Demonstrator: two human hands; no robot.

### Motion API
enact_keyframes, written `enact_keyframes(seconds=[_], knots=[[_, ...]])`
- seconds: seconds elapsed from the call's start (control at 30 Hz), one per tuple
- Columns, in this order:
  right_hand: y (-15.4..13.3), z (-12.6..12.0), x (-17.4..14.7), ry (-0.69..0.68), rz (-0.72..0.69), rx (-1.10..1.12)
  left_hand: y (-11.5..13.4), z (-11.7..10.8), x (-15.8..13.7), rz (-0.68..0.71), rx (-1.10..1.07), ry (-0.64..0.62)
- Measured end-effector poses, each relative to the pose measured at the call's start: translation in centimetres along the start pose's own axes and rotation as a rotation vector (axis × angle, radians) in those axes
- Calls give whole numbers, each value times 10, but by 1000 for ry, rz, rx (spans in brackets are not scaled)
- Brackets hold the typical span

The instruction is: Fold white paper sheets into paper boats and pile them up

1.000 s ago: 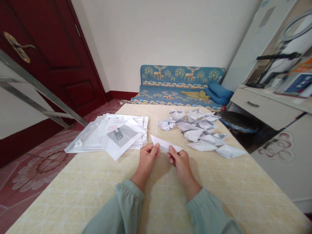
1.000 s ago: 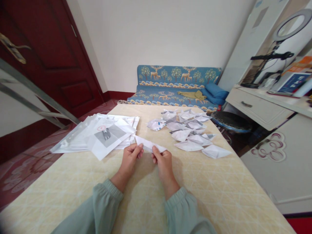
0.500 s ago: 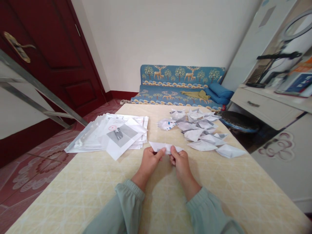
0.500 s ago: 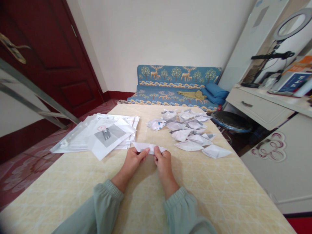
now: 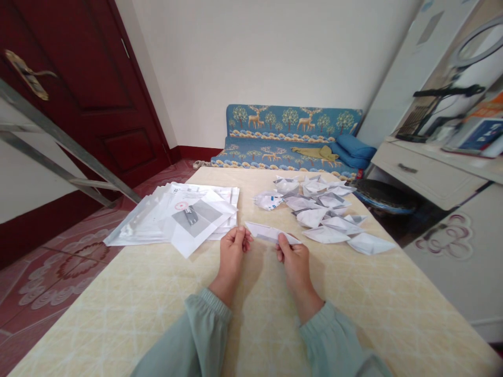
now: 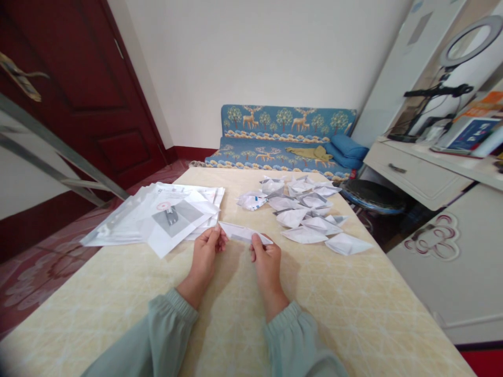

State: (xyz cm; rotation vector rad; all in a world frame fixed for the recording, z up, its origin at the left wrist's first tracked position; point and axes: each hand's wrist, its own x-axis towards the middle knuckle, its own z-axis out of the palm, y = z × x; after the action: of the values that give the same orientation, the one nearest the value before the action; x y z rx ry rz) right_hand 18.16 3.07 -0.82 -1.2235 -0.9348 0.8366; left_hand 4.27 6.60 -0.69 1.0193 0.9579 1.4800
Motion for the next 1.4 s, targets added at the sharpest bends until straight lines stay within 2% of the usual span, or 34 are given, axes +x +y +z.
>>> enact_keyframes(seconds=[0.13, 0.23, 0.43, 0.63, 0.77, 0.9, 1.0, 1.1, 1.23, 1.4], knots=[[-5, 4, -2, -76, -105, -7, 4, 6, -6, -62, -89, -126], [-6, 8, -3, -175, -128, -15, 6, 8, -6, -100, -83, -141], [-9, 10, -7, -297, -20, -8, 5, 6, -4, -115, -148, -103], [-6, 5, -5, -288, 96, 35, 3, 4, -4, -103, -81, -138], [-2, 4, -3, -271, 164, -16, 0, 3, -3, -85, -24, -188], [-3, 4, -2, -313, 80, -84, -3, 1, -1, -37, 72, -131], [-7, 2, -1, -393, 8, -115, -4, -1, 0, 4, 155, -87], [-10, 0, -1, -464, -27, -90, -2, -1, -1, -5, 190, -136], [-9, 0, -2, -428, 36, -71, 1, 1, -2, -34, 250, -245], [-5, 2, -1, -337, 95, -52, -1, 2, -2, -13, 334, -250]])
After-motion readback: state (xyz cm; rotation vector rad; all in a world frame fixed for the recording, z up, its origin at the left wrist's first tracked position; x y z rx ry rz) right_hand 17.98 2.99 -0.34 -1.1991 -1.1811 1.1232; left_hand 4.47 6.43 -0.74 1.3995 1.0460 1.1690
